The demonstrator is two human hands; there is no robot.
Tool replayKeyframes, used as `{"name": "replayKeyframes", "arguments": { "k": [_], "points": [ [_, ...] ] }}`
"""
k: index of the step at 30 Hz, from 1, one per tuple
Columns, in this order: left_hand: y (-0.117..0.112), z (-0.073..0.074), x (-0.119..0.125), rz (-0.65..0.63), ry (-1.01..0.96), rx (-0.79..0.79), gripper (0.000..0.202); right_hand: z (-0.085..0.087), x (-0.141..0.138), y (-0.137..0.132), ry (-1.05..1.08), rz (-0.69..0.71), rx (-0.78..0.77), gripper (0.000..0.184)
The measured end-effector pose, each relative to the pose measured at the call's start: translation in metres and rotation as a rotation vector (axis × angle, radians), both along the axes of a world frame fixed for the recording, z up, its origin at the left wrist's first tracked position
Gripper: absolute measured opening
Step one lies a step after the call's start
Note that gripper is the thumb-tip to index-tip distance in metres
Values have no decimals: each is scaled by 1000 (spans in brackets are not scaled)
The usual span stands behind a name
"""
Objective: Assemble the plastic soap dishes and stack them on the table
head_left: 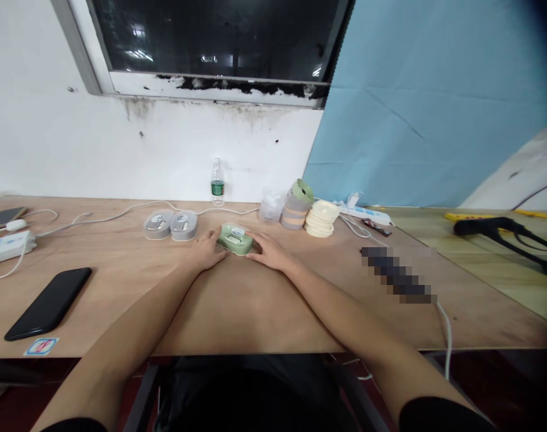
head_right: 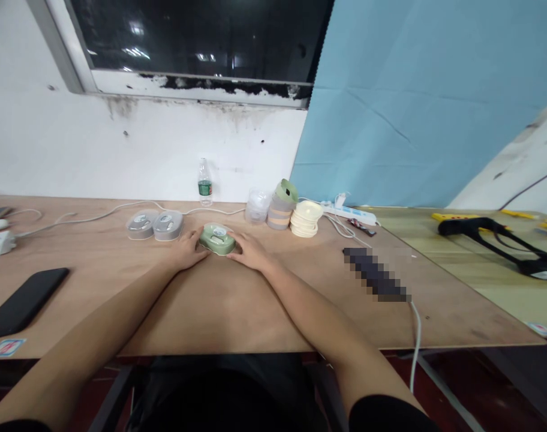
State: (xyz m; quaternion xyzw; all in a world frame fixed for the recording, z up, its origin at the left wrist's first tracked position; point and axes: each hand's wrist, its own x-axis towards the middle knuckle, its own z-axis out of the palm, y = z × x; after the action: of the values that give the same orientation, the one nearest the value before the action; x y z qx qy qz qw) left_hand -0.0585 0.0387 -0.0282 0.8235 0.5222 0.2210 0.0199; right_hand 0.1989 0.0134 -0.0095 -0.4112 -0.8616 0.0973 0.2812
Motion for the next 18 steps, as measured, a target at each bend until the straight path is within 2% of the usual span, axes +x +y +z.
{"name": "replayKeyframes", "arguments": {
  "k": [3,7,10,14,18],
  "points": [
    [1,-3,1,24,-12,-7,94,0,1,1,-34,-50,27,65],
    [-2,1,4,59,-65,72,96,-4,-3,2,-48,-129,43,62],
    [-6,8,7,19,-109,157,86,-6,-9,0,-35,-181,42,63],
    [-11,13,9,-59,-81,168,71,-4,-14,-6,-33,-207,-3,64],
    [-11,18,5,14,-123,123,52,0,-13,-13,-73,-89,-12,57]
  ]
}}
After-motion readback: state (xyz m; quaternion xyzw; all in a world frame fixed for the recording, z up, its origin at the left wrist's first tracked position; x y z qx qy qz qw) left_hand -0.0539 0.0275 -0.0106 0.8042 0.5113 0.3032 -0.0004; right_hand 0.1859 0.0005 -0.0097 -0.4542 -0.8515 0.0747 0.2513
